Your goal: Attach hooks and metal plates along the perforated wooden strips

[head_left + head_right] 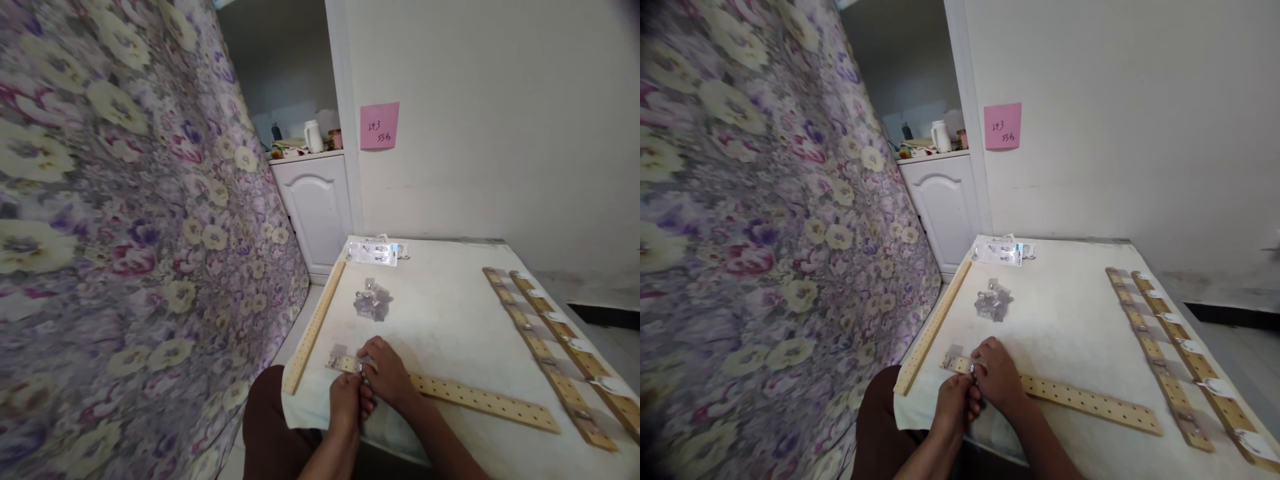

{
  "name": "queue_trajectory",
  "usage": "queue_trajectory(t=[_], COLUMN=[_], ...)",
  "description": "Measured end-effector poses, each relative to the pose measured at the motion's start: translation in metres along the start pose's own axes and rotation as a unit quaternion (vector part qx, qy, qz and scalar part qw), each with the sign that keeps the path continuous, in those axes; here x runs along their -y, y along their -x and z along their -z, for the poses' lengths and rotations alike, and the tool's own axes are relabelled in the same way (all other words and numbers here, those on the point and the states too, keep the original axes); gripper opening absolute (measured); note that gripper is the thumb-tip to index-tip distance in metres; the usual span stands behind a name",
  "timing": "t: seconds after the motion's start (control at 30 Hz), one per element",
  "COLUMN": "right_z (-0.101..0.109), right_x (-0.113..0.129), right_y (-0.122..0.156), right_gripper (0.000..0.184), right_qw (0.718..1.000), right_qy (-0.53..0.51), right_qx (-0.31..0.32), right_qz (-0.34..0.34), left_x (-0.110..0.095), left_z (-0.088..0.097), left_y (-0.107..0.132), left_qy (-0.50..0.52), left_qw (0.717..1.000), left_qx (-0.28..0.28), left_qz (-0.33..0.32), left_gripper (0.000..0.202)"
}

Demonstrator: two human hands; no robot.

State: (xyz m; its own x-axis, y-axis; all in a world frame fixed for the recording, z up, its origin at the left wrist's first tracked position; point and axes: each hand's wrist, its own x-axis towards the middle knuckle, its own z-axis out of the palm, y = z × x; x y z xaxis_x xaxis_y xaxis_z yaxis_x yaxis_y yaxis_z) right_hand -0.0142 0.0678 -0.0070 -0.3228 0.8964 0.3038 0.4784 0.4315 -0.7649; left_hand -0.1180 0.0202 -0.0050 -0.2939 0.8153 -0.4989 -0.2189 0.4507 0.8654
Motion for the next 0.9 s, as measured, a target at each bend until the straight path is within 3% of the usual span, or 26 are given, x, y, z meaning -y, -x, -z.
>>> queue_trajectory(t=[0.9], right_z=[-0.0037], right_x=[-0.0036], right_y=[-0.0008], right_gripper=[0.026], right_qw=[0.999], right_qy=[0.005], right_qx=[0.022], right_qz=[-0.032], left_x=[-0.0016], left_z=[0.0003], left_y=[0.0007], left_qy=[-0.016], left_qw=[1.0], left_qx=[0.005], left_qz=[0.011], left_gripper=[0.019])
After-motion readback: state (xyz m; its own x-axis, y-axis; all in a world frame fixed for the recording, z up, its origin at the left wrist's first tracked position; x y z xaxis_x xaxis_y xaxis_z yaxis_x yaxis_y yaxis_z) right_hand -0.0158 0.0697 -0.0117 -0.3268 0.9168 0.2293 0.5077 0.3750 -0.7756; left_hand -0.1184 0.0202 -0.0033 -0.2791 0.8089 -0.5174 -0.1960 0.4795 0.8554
